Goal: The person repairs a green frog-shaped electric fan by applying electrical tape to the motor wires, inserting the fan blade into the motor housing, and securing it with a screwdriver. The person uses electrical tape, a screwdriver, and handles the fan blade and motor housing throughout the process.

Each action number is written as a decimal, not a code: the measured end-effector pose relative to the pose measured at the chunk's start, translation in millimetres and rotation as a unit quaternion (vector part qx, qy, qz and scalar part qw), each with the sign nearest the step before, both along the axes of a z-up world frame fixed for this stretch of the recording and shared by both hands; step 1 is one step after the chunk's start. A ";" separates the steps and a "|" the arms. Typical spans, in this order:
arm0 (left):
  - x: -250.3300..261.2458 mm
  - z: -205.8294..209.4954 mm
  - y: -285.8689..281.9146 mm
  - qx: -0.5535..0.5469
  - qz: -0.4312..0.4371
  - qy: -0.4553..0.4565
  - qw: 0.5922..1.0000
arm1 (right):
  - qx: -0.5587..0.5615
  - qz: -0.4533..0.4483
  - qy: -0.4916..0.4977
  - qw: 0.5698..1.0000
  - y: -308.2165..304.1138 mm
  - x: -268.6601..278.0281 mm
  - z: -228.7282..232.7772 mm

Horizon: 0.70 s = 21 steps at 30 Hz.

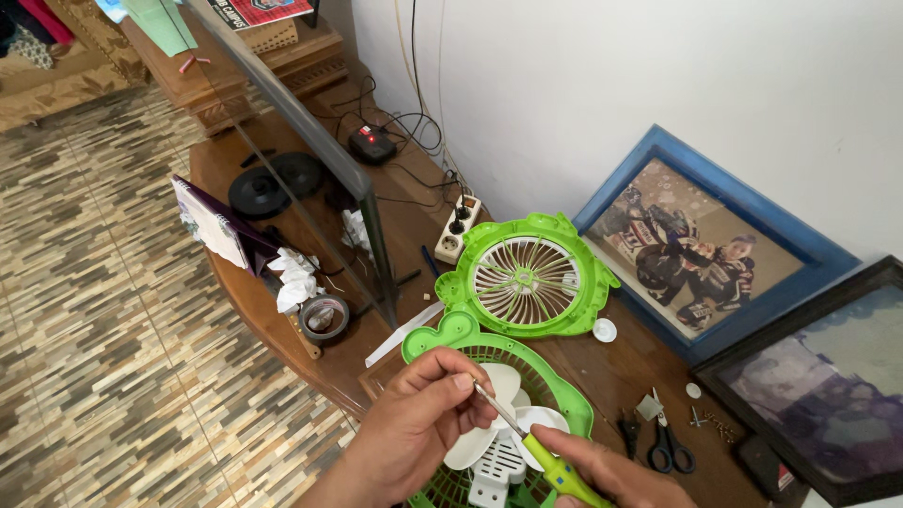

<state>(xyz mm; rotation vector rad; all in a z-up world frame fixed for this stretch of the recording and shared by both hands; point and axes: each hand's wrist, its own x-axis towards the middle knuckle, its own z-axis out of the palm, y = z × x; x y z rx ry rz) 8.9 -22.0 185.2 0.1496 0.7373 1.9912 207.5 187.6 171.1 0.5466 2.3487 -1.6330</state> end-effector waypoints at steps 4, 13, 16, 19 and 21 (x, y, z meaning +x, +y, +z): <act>4.4 5.5 1.8 0.054 -0.015 -0.042 0.998 | -0.086 0.013 0.023 0.996 3.9 -4.5 -6.0; 6.0 10.4 0.4 0.045 -0.034 -0.027 0.998 | -0.179 -0.029 0.022 0.983 6.4 5.1 -19.2; 3.7 11.4 -0.9 0.035 -0.036 0.031 0.998 | -0.239 0.002 0.063 0.969 11.9 8.2 -22.9; -3.6 13.4 -1.5 -0.031 -0.038 0.141 0.989 | -0.295 0.011 0.085 0.952 13.0 17.4 -17.3; -10.4 16.4 -3.7 -0.060 -0.064 0.207 0.974 | -0.230 0.023 0.071 0.970 13.0 17.3 -9.4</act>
